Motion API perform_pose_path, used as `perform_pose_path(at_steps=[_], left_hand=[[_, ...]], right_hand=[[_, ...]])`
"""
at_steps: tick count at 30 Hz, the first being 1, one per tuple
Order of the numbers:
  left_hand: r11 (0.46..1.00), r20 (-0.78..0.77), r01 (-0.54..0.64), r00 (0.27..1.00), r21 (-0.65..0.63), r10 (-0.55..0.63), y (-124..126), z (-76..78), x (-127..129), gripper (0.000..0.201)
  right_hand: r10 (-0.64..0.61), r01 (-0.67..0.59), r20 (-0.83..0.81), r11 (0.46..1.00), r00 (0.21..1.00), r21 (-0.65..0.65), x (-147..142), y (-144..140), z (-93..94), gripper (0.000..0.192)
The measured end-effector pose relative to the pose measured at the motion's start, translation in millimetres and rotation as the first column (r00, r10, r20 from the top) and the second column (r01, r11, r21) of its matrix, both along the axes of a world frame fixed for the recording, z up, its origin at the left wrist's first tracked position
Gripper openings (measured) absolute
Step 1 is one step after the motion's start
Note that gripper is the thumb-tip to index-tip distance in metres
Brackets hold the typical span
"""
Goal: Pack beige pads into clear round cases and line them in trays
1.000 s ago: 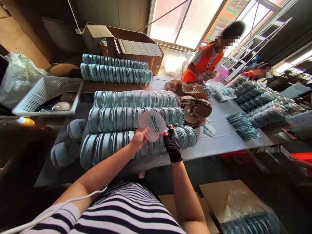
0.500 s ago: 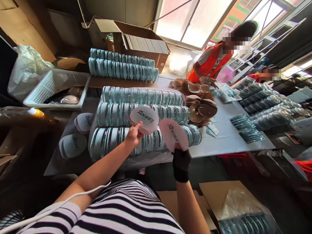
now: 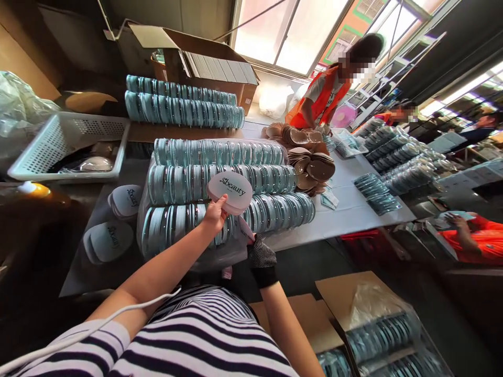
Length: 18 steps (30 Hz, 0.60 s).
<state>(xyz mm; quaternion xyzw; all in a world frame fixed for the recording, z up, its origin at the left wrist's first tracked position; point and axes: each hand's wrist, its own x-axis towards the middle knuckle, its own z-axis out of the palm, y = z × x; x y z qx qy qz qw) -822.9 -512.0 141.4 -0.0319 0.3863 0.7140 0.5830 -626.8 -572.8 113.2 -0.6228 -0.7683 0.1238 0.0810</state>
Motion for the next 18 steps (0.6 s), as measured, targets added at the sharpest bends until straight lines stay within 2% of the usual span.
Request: perform_pose_path(at_steps=[5, 7, 11, 14, 18], left_hand=[[1.0, 0.024, 0.006, 1.0, -0.008, -0.006, -1.1, -1.4, -0.8, 0.037], [1.0, 0.026, 0.012, 1.0, 0.006, -0.012, -1.1, -1.8, -0.2, 0.036], [1.0, 0.027, 0.005, 1.0, 0.007, -0.005, -1.3, -1.2, 0.6, 0.042], [1.0, 0.025, 0.013, 1.0, 0.008, -0.014, -2.8, -1.2, 1.5, 0.042], [1.0, 0.018, 0.01, 1.0, 0.007, -0.01, -4.4, -4.5, 3.0, 0.038]], right_hand=[[0.047, -0.03, -0.069, 0.972, 0.996, 0.234, 5.1, -1.6, -6.0, 0.046], [0.065, -0.049, -0.048, 0.961, 0.997, 0.272, 2.4, 0.2, -12.5, 0.045], [0.099, -0.108, 0.057, 0.975, 0.993, 0.193, -18.1, 19.5, -16.8, 0.033], [0.068, -0.087, 0.165, 0.99, 0.984, 0.111, -28.4, 35.1, -8.0, 0.031], [0.126, -0.14, 0.194, 0.988, 0.973, 0.061, -30.9, 42.5, 4.7, 0.028]])
